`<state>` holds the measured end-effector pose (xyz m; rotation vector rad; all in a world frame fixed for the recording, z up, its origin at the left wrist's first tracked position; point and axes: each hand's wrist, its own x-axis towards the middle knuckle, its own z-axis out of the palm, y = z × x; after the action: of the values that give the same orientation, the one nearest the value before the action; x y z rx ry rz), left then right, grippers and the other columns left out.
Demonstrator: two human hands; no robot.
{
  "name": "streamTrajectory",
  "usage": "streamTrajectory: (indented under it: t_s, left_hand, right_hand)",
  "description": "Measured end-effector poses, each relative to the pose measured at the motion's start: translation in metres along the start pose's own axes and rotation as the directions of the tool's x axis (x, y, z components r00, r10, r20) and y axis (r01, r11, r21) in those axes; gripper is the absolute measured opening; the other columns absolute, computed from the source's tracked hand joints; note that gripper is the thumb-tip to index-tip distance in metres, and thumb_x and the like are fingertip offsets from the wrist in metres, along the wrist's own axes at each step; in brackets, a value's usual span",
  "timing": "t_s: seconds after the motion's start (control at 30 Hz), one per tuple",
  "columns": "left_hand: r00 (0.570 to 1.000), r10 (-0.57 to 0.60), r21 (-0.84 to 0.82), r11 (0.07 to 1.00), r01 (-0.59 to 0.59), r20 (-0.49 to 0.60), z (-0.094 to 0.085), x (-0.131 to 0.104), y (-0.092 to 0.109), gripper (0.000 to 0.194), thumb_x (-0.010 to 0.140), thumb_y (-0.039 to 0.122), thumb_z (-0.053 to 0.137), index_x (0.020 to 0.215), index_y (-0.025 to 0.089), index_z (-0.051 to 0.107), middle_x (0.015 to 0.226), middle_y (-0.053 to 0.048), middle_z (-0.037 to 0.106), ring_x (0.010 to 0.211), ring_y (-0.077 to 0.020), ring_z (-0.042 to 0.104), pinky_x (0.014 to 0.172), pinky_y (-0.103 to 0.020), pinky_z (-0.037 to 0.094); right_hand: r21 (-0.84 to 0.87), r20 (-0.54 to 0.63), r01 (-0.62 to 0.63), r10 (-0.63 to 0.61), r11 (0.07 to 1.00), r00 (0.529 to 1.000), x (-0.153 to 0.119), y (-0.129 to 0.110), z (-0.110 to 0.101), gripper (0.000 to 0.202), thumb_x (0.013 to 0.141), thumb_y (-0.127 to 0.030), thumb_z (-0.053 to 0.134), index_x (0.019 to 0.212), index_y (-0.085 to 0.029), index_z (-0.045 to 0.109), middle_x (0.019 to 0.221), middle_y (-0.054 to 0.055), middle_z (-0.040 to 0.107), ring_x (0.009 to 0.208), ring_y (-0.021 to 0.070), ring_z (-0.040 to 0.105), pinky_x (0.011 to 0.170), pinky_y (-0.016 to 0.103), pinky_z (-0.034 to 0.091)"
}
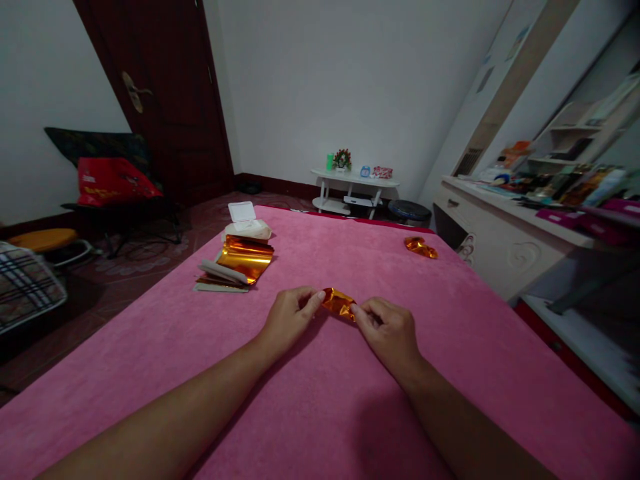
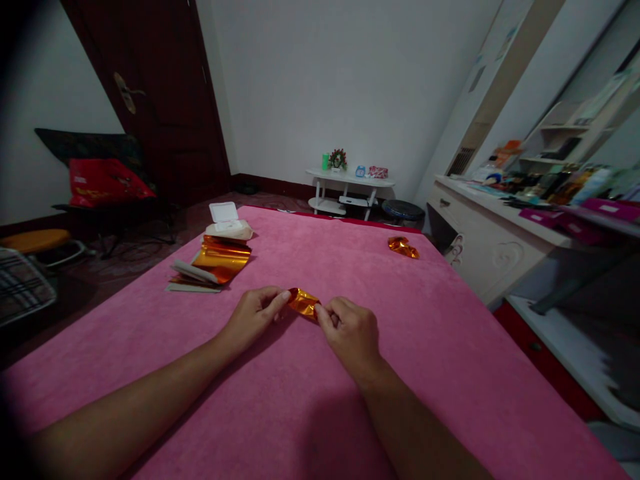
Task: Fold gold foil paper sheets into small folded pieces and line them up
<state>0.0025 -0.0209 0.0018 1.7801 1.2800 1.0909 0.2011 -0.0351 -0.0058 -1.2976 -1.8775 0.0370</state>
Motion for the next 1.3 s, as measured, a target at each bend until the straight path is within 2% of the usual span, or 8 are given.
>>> streamTrajectory:
  t_s: [0.1, 0.3, 0.53, 0.73, 0.83, 1.03, 1.17, 1.3]
  left_hand:
    - [1.0, 0.01, 0.119, 0.993, -0.012, 0.014, 0.0, -0.001, -0.001, 0.036, 0.087, 0.036, 0.045, 0.061, 0.014, 0.058, 0.054, 0.001, 0.051, 0.053, -0.0113, 0.046, 0.051, -0.021, 0.03]
    - [1.0, -0.026, 0.116, 0.993, 0.027, -0.007, 0.002, -0.001, -0.002, 0.035, 0.086, 0.032, 0.042, 0.061, 0.013, 0.058, 0.054, 0.0, 0.055, 0.053, -0.0124, 0.049, 0.051, -0.022, 0.029]
    - [0.998, 0.035, 0.296, 0.954, -0.049, 0.054, 0.001, -0.002, 0.0, 0.045, 0.092, 0.042, 0.035, 0.073, 0.015, 0.066, 0.064, -0.003, 0.063, 0.06, -0.0144, 0.055, 0.055, -0.023, 0.031]
    - [0.99, 0.057, 0.41, 0.906, -0.104, 0.126, 0.006, -0.006, 0.001, 0.049, 0.095, 0.037, 0.029, 0.072, 0.015, 0.066, 0.062, -0.004, 0.062, 0.055, -0.0132, 0.053, 0.055, -0.024, 0.029]
    - [0.988, 0.055, 0.396, 0.912, -0.108, 0.144, 0.007, -0.008, 0.003, 0.049, 0.094, 0.037, 0.03, 0.066, 0.015, 0.063, 0.057, -0.003, 0.059, 0.052, -0.0123, 0.051, 0.053, -0.024, 0.028]
    - [0.985, 0.024, 0.162, 0.985, -0.052, 0.168, 0.007, -0.008, 0.004, 0.055, 0.096, 0.039, 0.022, 0.06, 0.015, 0.056, 0.053, -0.002, 0.055, 0.051, -0.0116, 0.048, 0.052, -0.022, 0.029]
    - [0.99, 0.046, 0.276, 0.958, -0.082, 0.136, 0.008, -0.007, 0.002, 0.05, 0.095, 0.038, 0.028, 0.062, 0.015, 0.058, 0.054, -0.001, 0.052, 0.051, -0.0118, 0.046, 0.052, -0.023, 0.027]
    - [0.983, 0.065, 0.328, 0.937, -0.119, 0.169, 0.009, -0.008, 0.002, 0.051, 0.095, 0.038, 0.026, 0.065, 0.015, 0.061, 0.054, -0.001, 0.052, 0.05, -0.0118, 0.045, 0.052, -0.024, 0.026]
  right_hand:
    - [0.001, 0.047, -0.045, 0.045, 0.999, 0.998, 0.001, -0.001, 0.0, 0.028, 0.085, -0.033, 0.056, 0.062, -0.018, 0.058, 0.057, -0.002, 0.055, 0.05, 0.01, 0.048, 0.052, 0.023, 0.031]
    - [-0.022, 0.196, -0.07, 0.073, 0.997, 0.978, 0.002, -0.002, 0.002, 0.027, 0.089, -0.033, 0.05, 0.067, -0.019, 0.059, 0.06, -0.001, 0.057, 0.054, 0.0119, 0.051, 0.054, 0.023, 0.032]
    - [0.006, 0.172, -0.043, 0.041, 0.999, 0.984, -0.001, -0.006, 0.002, 0.032, 0.089, -0.029, 0.047, 0.059, -0.019, 0.048, 0.056, -0.002, 0.048, 0.051, 0.0103, 0.045, 0.054, 0.023, 0.029]
    - [0.013, 0.078, -0.099, 0.098, 0.995, 0.992, -0.002, -0.009, 0.005, 0.038, 0.092, -0.033, 0.043, 0.057, -0.019, 0.039, 0.053, -0.004, 0.04, 0.049, 0.0094, 0.04, 0.053, 0.024, 0.026]
    - [0.046, 0.045, -0.108, 0.106, 0.993, 0.993, -0.003, -0.008, 0.005, 0.038, 0.092, -0.033, 0.043, 0.057, -0.019, 0.037, 0.054, -0.004, 0.037, 0.049, 0.0093, 0.038, 0.052, 0.024, 0.026]
    - [0.173, 0.076, -0.047, 0.034, 0.984, 0.997, -0.003, -0.01, 0.002, 0.038, 0.092, -0.03, 0.042, 0.057, -0.02, 0.033, 0.054, -0.005, 0.033, 0.049, 0.0087, 0.036, 0.051, 0.024, 0.026]
    - [0.185, 0.06, -0.06, 0.05, 0.981, 0.997, -0.004, -0.01, 0.002, 0.037, 0.092, -0.03, 0.042, 0.057, -0.02, 0.033, 0.054, -0.005, 0.032, 0.049, 0.009, 0.035, 0.05, 0.024, 0.026]
    - [0.161, 0.042, -0.065, 0.059, 0.985, 0.997, -0.005, -0.01, 0.002, 0.037, 0.092, -0.029, 0.042, 0.057, -0.021, 0.032, 0.054, -0.004, 0.033, 0.049, 0.0095, 0.035, 0.049, 0.024, 0.027]
